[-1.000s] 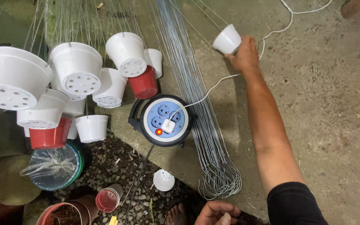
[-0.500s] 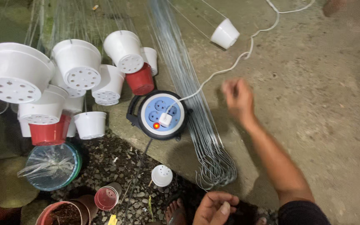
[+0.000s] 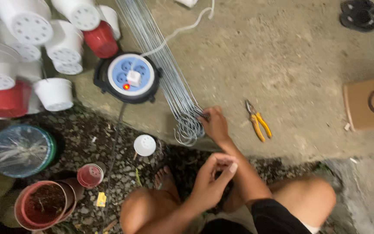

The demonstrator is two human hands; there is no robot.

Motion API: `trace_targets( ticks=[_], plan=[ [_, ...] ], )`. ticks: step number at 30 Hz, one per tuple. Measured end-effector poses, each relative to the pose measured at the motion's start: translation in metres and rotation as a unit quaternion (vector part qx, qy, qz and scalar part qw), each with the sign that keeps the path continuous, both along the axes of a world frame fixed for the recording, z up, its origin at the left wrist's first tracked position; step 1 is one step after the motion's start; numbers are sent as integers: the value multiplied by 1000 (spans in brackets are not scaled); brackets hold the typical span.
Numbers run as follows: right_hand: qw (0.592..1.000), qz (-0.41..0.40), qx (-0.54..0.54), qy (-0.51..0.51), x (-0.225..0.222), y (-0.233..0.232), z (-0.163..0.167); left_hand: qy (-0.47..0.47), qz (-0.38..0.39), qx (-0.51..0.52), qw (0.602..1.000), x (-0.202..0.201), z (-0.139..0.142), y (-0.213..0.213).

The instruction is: The person sits on a small stool and uses pliers to bend metal wires into hooks. They then insert the wires into a white plastic pot and bend the ends to secure them. The person repeats this process with multiple wires and pots.

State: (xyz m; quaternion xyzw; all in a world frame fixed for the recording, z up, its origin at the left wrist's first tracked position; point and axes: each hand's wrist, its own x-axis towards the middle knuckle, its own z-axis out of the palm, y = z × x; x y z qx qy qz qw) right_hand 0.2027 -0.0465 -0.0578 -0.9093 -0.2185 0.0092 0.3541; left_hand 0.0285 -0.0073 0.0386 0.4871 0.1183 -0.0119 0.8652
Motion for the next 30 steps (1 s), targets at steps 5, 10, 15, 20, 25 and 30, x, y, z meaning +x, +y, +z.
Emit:
trace_targets(
  ticks=[5,10,15,20,25,30],
  plan=[
    [993,20,-16,-118,-8,7,31,-98,-5,205,974,4,2,1],
    [997,27,10,-69,-32,17,53,-161,1,356,920,8,-9,5],
    [995,-24,-86,45,-35,26,61,-156,-10,385,909,19,-26,12],
    [979,18,-195,54,-31,30,65,-192,8,429,883,19,-30,18],
    [952,26,-293,90,-33,41,72,-232,31,496,836,21,-21,24],
    [968,34,-231,95,-25,39,77,-217,29,472,854,10,-10,30]
  ],
)
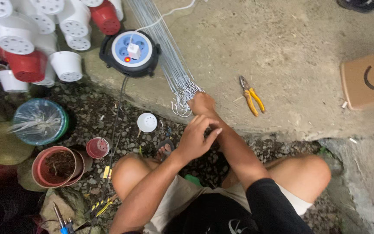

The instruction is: The person sits on a small stool and uses pliers to bend metal wires into hooks. They then insert the wires into a white plastic pot and bend the ends to secure them. The person repeats this process with multiple wires and pots.

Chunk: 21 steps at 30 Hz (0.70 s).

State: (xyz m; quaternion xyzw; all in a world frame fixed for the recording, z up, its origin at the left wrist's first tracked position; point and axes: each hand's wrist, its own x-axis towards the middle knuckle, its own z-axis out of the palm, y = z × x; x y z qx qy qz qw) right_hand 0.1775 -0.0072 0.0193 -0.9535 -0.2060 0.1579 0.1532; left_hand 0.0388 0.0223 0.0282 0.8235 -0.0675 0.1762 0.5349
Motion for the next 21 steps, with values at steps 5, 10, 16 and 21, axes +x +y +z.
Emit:
trace_targets(
  ticks=[5,10,16,21],
  plan=[
    [942,-87,285,156,3,-21,-12,15,-4,6,1000,-8,-6,3],
    [863,-118,396,289,1,-43,-26,110,-15,116,987,-8,-36,7],
    [869,-106,432,216,-11,-60,-32,249,89,218,939,10,-66,25],
    [865,-101,442,214,-20,-55,-28,172,193,292,921,26,-62,48]
  ],
)
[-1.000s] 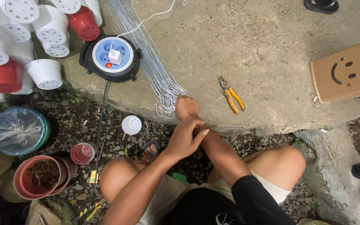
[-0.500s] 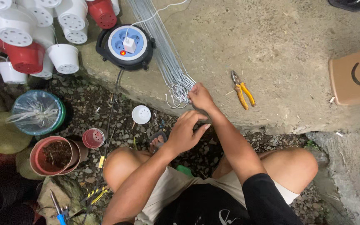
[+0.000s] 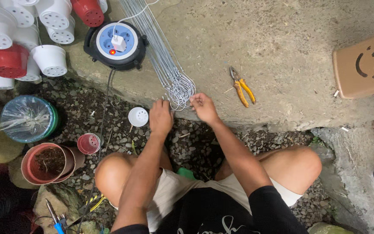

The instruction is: The person sits on a small stool and uses pliers to bend metal wires into hooks. They then insert the wires into a white plastic pot and bend the ends to secure them. The person repeats this process with multiple wires and pots.

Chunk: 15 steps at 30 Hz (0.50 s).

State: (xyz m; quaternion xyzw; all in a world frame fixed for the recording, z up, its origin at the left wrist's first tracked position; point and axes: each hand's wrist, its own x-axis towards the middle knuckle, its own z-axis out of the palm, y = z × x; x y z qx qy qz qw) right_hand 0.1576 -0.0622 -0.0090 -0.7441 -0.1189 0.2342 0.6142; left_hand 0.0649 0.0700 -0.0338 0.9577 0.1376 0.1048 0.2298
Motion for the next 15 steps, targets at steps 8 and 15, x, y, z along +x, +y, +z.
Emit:
trace_targets(
  ticks=[8,15],
  plan=[
    [998,-18,-54,-33,-14,-5,7,-43,-79,52,995,2,0,2],
    [995,-26,-55,-85,-24,-4,-2,-147,-72,-52,985,-10,7,3]
  ],
)
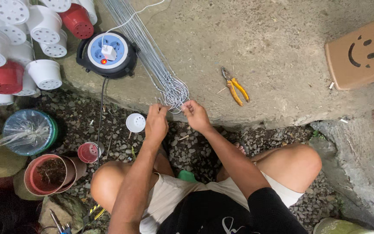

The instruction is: The person sits on a small stool and uses pliers to bend metal wires into hooks. They then insert the wires into a white plastic pot and bend the ends to secure them. The person repeats this process with multiple wires and pots.

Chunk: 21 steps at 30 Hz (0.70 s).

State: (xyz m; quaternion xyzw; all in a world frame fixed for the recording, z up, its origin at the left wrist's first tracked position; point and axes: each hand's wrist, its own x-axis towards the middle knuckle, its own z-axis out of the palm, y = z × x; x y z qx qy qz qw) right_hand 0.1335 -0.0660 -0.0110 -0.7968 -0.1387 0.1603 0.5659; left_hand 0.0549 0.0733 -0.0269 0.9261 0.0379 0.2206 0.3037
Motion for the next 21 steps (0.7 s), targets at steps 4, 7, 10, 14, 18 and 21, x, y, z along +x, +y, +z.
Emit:
trace_targets(
  ticks=[4,7,10,14,18,21],
  plan=[
    [1000,-12,13,1,-4,4,-1,-21,25,-72,997,-2,-5,-3],
    [991,-99,-51,-69,-6,4,3,21,7,-186,982,-5,-11,-7],
    [956,-143,-69,-247,-8,1,10,62,-33,-282,957,-5,-16,-20],
    [993,-34,-6,-116,-10,-4,13,74,-77,-221,969,-8,-20,-36],
    [995,14,-85,-42,-11,-4,4,20,-126,-201,971,-5,-23,-36],
    [987,9,-105,-118,-11,-10,-2,86,-114,-177,974,-5,-26,-31]
  ],
)
